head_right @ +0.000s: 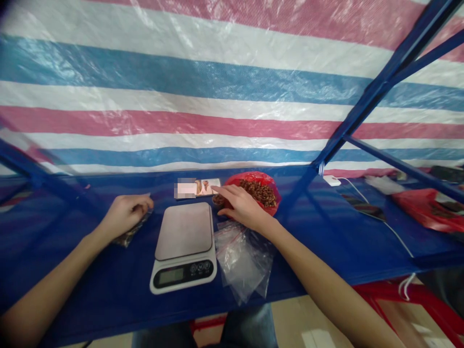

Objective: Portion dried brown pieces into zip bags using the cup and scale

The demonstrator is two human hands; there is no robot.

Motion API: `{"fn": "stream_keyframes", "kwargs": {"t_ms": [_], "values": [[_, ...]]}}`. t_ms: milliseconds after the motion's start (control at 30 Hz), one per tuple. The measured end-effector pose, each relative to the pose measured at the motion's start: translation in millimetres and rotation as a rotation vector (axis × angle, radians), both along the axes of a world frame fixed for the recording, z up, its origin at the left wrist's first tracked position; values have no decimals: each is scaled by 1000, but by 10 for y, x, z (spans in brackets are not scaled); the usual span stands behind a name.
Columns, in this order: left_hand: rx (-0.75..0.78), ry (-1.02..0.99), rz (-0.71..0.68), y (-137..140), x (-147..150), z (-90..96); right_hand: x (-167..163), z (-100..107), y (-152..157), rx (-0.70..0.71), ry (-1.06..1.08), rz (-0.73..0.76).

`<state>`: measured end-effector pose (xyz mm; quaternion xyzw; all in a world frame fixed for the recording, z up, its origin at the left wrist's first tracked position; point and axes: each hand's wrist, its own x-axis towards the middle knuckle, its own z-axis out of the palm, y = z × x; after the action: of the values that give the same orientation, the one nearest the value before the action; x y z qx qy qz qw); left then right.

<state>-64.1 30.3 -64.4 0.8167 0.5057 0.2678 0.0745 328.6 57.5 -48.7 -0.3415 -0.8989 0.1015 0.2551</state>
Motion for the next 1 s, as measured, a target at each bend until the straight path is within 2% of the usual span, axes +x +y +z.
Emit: {"fn": "stream_keyframes", "kwargs": {"t_ms": [100, 233, 333, 433, 567, 767, 1000], "values": [[23, -18, 6, 12, -18, -5, -27, 114, -123, 50, 68, 10], [40, -27, 17, 26, -40, -23, -32, 289, -685, 27, 191, 159], [44, -15, 2, 31, -31, -31, -35, 238, -1194, 38, 77, 279], [40, -6, -10, 35, -7, -27, -56, 85, -1506, 105, -2, 262], [32, -16, -3, 34, 10, -17, -118, -24, -1578, 153, -19, 195], [39, -34, 2, 25, -15, -29, -184, -54, -1549, 262, -73, 199], [10, -42, -11, 41, -29, -49, -261, -79, -1569, 162, -45, 149]]}}
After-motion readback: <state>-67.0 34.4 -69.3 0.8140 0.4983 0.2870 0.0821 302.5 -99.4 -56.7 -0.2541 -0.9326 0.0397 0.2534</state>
